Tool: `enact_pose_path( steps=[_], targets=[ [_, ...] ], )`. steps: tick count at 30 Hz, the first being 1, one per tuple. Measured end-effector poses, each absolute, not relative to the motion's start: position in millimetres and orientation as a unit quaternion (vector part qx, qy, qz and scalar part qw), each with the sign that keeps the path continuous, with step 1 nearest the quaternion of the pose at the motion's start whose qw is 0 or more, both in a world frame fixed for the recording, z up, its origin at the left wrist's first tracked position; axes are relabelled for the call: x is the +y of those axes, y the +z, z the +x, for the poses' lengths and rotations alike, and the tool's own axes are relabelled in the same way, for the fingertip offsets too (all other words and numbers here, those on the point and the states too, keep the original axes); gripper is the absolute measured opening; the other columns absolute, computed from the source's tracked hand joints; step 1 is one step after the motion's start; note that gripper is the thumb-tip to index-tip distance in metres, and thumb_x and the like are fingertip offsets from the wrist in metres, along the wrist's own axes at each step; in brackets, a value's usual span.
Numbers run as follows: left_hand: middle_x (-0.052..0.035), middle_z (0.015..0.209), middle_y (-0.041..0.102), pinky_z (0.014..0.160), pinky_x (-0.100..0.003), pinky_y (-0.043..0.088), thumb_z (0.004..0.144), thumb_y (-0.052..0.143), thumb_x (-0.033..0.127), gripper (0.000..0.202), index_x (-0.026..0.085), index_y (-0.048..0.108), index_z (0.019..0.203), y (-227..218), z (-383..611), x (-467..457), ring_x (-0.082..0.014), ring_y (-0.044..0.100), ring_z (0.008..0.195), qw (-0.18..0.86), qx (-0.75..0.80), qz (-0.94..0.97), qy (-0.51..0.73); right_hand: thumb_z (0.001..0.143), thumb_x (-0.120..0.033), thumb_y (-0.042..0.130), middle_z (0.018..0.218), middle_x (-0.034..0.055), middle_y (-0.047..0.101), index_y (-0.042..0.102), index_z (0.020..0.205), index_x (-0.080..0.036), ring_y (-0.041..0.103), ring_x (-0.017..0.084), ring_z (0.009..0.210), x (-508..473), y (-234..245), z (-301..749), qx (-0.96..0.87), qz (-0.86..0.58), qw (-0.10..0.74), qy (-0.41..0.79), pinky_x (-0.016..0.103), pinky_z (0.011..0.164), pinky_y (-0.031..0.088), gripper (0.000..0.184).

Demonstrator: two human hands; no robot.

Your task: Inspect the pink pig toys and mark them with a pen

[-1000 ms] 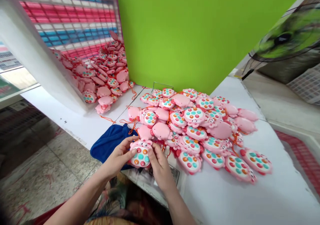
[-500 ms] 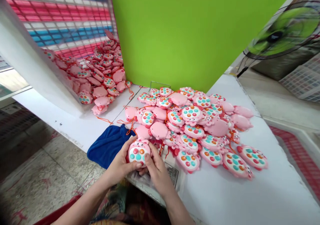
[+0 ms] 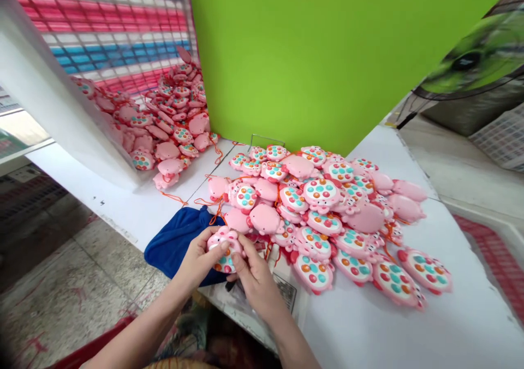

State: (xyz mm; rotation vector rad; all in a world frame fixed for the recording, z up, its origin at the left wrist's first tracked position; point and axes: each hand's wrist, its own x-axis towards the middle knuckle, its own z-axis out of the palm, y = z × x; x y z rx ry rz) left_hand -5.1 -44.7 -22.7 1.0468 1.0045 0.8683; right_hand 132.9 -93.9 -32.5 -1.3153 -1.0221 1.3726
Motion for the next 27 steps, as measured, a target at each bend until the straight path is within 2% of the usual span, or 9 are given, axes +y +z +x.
enact_pose_path(
  steps=[3,7,12,17,22,27],
  targets=[
    [0.0,0.073,0.059,0.05,-0.02,0.042,0.078,0.06,0.057,0.047,0.014,0.061,0.098,-27,-6,-45,-0.0104,0.052,0.057,0.633,0.462,0.482,0.392,0.086,-0.051,0.054,0.124,0.0069,0.056,0.043,0.138,-0.029,0.063,0.015,0.073,-95,-38,132,-0.428,-0.523,0.45,0.584,0.03,0.064,0.057,0.058],
    [0.0004,0.067,0.055,0.05,-0.02,0.039,0.086,0.046,0.06,0.048,0.014,0.059,0.083,-31,-7,-45,-0.0103,0.047,0.057,0.597,0.472,0.505,0.406,0.085,-0.053,0.054,0.122,0.0076,0.058,0.041,0.139,-0.027,0.062,0.015,0.074,-96,-43,130,-0.394,-0.514,0.466,0.603,0.029,0.061,0.056,0.061],
    [0.0004,0.065,0.052,0.052,-0.021,0.039,0.088,0.042,0.059,0.047,0.015,0.055,0.079,-28,-7,-47,-0.0112,0.047,0.057,0.597,0.464,0.512,0.408,0.084,-0.051,0.057,0.117,0.0072,0.059,0.043,0.136,-0.029,0.062,0.015,0.073,-98,-46,130,-0.365,-0.501,0.49,0.613,0.028,0.055,0.056,0.058],
    [-0.0017,0.07,0.057,0.057,-0.022,0.042,0.087,0.043,0.059,0.049,0.013,0.061,0.089,-24,-10,-49,-0.0141,0.052,0.064,0.6,0.464,0.511,0.404,0.084,-0.052,0.058,0.128,0.008,0.052,0.044,0.133,-0.028,0.062,0.017,0.084,-96,-53,130,-0.331,-0.49,0.497,0.635,0.029,0.057,0.056,0.057],
    [-0.0045,0.082,0.063,0.061,-0.023,0.045,0.088,0.043,0.059,0.054,0.013,0.063,0.107,-29,-12,-51,-0.0158,0.055,0.072,0.601,0.466,0.513,0.399,0.084,-0.051,0.058,0.126,0.0075,0.054,0.043,0.133,-0.029,0.063,0.018,0.086,-96,-59,129,-0.296,-0.468,0.516,0.654,0.029,0.058,0.056,0.056],
    [-0.0073,0.093,0.065,0.067,-0.024,0.047,0.09,0.041,0.055,0.054,0.011,0.06,0.115,-34,-12,-53,-0.0163,0.057,0.078,0.607,0.457,0.519,0.392,0.083,-0.051,0.06,0.123,0.008,0.057,0.044,0.132,-0.027,0.063,0.02,0.089,-97,-60,129,-0.278,-0.469,0.516,0.66,0.03,0.061,0.056,0.057]
  ],
)
